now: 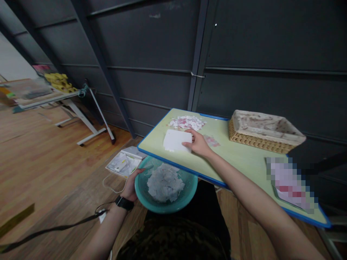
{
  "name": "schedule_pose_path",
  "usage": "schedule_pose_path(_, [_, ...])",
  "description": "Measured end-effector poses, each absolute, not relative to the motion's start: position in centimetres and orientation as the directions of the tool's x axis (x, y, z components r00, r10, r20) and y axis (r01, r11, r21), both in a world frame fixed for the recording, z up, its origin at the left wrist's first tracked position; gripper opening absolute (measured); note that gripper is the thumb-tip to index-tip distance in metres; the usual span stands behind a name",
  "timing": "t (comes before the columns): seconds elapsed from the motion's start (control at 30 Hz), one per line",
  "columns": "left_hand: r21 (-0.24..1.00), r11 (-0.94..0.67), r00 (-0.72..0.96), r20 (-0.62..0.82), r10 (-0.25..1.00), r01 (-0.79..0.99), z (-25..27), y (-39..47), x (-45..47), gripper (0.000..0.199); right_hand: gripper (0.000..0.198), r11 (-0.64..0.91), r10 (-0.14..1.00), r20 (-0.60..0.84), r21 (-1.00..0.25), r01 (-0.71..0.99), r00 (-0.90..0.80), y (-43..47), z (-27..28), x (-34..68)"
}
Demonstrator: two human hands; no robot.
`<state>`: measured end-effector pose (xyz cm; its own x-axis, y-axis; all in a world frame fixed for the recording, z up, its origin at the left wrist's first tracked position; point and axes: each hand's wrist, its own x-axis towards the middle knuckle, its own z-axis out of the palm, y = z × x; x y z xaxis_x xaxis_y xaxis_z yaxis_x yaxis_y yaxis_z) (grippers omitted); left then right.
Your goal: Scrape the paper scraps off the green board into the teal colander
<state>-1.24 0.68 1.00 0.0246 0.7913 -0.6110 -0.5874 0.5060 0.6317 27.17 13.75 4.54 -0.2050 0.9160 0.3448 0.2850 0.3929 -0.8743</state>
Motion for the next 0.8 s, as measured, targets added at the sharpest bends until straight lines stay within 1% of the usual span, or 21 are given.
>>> schedule_pose_path(0.13, [0.649,0.491,0.006,-0.6,0.8,-0.582,1.1,0.7,-1.1,0.012,0.045,0.326,0.914,0.26,-0.928,0.182,-0.313,13.2,5.0,27.0])
schedule_pose_path(0.23, [0.641,0.506,0.014,-0.612,0.791,-0.576,1.1,0.7,-1.2,0.013,0.047,0.188,0.888,0.135,-0.979,0.077,-0.44,12.8,5.5,26.8])
schedule_pose_path(0.3, [0.639,0.512,0.015,-0.617,0.787,-0.574,0.9,0.7,-1.3,0.014,0.05,0.089,0.875,0.069,-0.996,0.018,-0.479,12.8,5.7,26.8])
schedule_pose_path(0.33, [0.638,0.513,0.015,-0.618,0.786,-0.575,0.8,0.7,-1.3,0.015,0.052,0.064,0.889,0.063,-0.998,-0.013,-0.453,12.9,5.7,26.8])
schedule_pose_path(0.37, [0.635,0.514,0.017,-0.62,0.785,-0.576,0.8,0.7,-1.4,0.016,0.053,0.063,0.918,0.074,-0.997,-0.043,-0.391,13.1,5.7,26.9])
schedule_pose_path(0.43, [0.624,0.524,0.033,-0.624,0.781,-0.58,0.6,0.7,-1.5,0.018,0.056,0.129,0.974,0.139,-0.989,-0.07,-0.178,13.9,5.5,27.3])
schedule_pose_path(0.47, [0.618,0.53,0.043,-0.627,0.778,-0.581,0.6,0.7,-1.5,0.019,0.056,0.18,0.982,0.183,-0.982,-0.052,-0.055,14.4,5.4,27.7])
schedule_pose_path(0.53, [0.608,0.538,0.054,-0.632,0.773,-0.583,0.7,0.7,-1.3,0.018,0.055,0.276,0.947,0.283,-0.959,0.062,0.152,15.3,5.3,28.6])
schedule_pose_path(0.6, [0.606,0.543,0.054,-0.637,0.769,-0.582,0.8,0.7,-1.1,0.015,0.049,0.329,0.882,0.391,-0.91,0.252,0.263,15.8,5.2,29.6])
schedule_pose_path(0.63, [0.609,0.544,0.05,-0.639,0.768,-0.577,0.8,0.7,-1.0,0.013,0.046,0.334,0.854,0.437,-0.876,0.349,0.282,15.9,5.2,30.0])
schedule_pose_path(0.7, [0.618,0.552,0.049,-0.64,0.767,-0.56,0.9,0.6,-0.7,0.012,0.041,0.319,0.822,0.503,-0.795,0.516,0.266,15.7,5.3,30.5])
schedule_pose_path(0.8, [0.626,0.564,0.06,-0.64,0.766,-0.539,0.9,0.6,-0.5,0.014,0.037,0.298,0.807,0.557,-0.669,0.681,0.194,15.0,5.4,30.4])
